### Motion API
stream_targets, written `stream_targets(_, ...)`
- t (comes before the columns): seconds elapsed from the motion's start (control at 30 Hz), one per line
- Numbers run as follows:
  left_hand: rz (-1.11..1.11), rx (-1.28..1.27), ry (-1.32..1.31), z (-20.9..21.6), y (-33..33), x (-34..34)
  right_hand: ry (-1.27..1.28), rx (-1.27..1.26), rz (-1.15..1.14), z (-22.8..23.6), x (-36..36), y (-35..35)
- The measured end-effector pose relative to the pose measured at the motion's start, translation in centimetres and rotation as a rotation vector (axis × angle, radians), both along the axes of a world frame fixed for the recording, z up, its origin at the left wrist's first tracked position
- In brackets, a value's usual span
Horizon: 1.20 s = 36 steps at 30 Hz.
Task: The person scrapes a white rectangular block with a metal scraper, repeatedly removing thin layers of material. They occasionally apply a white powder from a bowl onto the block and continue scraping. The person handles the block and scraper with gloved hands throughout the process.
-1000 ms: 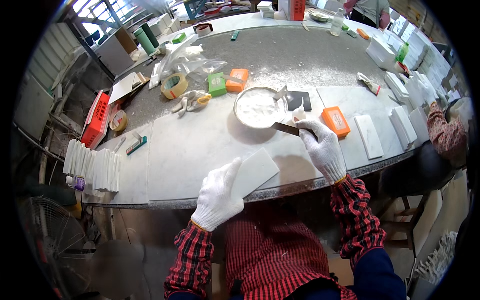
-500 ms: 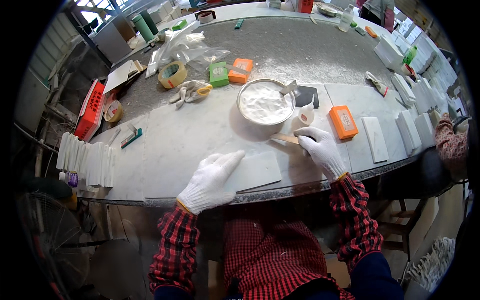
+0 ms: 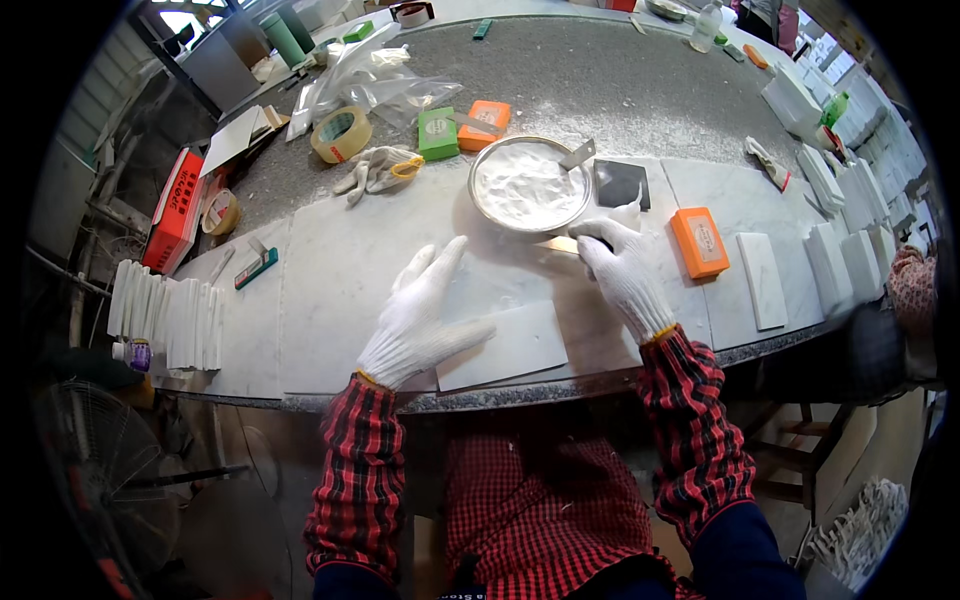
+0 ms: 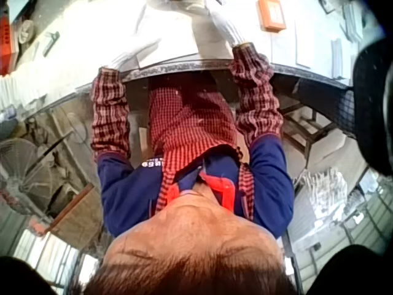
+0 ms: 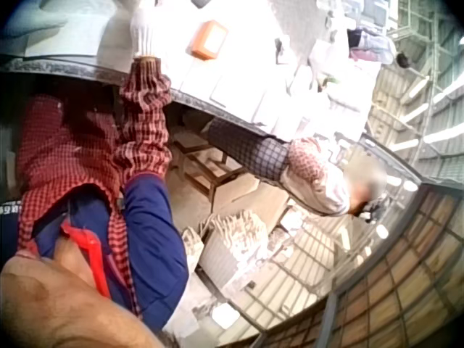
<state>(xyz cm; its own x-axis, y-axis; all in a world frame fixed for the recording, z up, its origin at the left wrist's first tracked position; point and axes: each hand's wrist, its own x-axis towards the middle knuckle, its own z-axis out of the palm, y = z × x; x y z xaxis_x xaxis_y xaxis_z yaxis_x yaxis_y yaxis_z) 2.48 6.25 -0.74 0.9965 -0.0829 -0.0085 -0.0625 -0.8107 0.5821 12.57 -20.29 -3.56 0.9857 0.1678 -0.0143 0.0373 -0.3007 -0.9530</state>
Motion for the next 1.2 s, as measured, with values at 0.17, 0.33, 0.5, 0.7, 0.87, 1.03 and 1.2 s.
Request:
stream_targets(0.17, 0.053, 0.125, 0.037, -1.4, -1.0, 2.9, 0.128, -0.024, -0.085, -0.1, -1.2, -1.4)
stream_targets(0.33, 0.073, 0.124, 0.135, -1.4, -2.4, 4.2, 0.13, -0.092, -0.027, -0.1, 0.0, -0.6)
stream_targets(0.5, 0.032, 0.066, 0.099, -2.5, -2.4, 4.2, 0.113, -0.159, 0.05, -0.9, 1.1, 0.9)
stream_targets(0.7, -0.035, 0.035, 0.109, -2.5, -3.0, 4.5, -0.02, -0.247, 0.055, -3.1, 2.0, 1.2)
stream_targets(0.87, 0.024, 0.023, 0.042, -2.3, -2.8, 3.5, 0.093, -0.137, 0.032, -1.1, 0.8, 0.8)
stream_targets(1.03, -0.021, -0.001, -0.097, -1.8, -0.7, 0.3, 0.186, -0.015, 0.005, 0.2, -1.3, -1.2)
stream_targets(1.2, -0.004, -0.039, -0.182, -3.4, -1.4, -5.6, 0.216, -0.007, 0.034, 0.8, -3.8, -3.1)
